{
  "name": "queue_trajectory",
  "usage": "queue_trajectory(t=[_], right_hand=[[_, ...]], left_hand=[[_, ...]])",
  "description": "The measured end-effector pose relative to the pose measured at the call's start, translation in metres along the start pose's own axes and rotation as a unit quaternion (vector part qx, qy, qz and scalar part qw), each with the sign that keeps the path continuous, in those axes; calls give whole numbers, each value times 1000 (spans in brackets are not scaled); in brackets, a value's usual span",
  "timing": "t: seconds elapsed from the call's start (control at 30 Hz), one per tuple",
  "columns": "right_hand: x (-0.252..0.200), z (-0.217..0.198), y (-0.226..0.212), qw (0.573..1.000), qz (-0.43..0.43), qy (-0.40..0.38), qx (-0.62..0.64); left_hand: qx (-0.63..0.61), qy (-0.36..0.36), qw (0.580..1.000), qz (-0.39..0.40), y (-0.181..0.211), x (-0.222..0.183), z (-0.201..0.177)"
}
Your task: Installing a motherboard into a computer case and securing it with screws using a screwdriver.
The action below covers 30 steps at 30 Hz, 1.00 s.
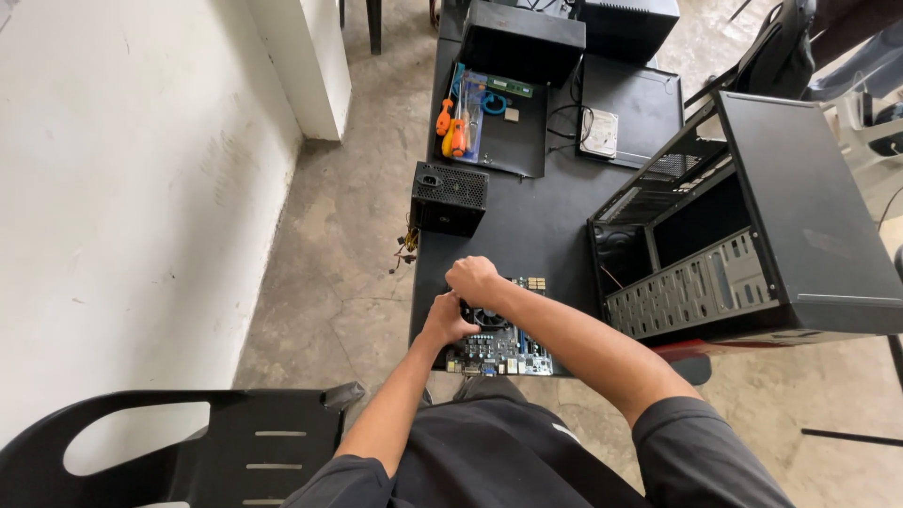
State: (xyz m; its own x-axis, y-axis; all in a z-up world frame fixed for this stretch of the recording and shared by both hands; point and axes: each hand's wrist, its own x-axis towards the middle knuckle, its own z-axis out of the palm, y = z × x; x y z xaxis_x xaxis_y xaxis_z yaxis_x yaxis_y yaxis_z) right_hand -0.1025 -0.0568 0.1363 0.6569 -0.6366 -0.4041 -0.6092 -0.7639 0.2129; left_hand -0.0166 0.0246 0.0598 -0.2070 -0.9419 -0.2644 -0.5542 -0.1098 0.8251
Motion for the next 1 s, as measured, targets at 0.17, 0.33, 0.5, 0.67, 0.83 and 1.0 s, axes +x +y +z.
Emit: queue_trajectory(t=[0.17,0.33,0.5,0.67,0.83,1.0], right_hand=[[10,11,12,999,-32,-9,23],[13,-1,12,999,26,-16,-8],[1,13,14,998,-8,35,45],[11,14,24,996,-37,74,17],[-9,-14,17,998,-47,-29,25],[1,21,23,998,-40,9,-37]], left_hand=[[17,5,1000,-16,45,-31,-28],[2,66,998,12,6,-7,-2],[-24,56,998,21,2,-20,2],[-84,74,993,34,23,-35,-15],[-107,82,986,98,34,-42,-25],[-107,74,989,75,41,-41,-30]])
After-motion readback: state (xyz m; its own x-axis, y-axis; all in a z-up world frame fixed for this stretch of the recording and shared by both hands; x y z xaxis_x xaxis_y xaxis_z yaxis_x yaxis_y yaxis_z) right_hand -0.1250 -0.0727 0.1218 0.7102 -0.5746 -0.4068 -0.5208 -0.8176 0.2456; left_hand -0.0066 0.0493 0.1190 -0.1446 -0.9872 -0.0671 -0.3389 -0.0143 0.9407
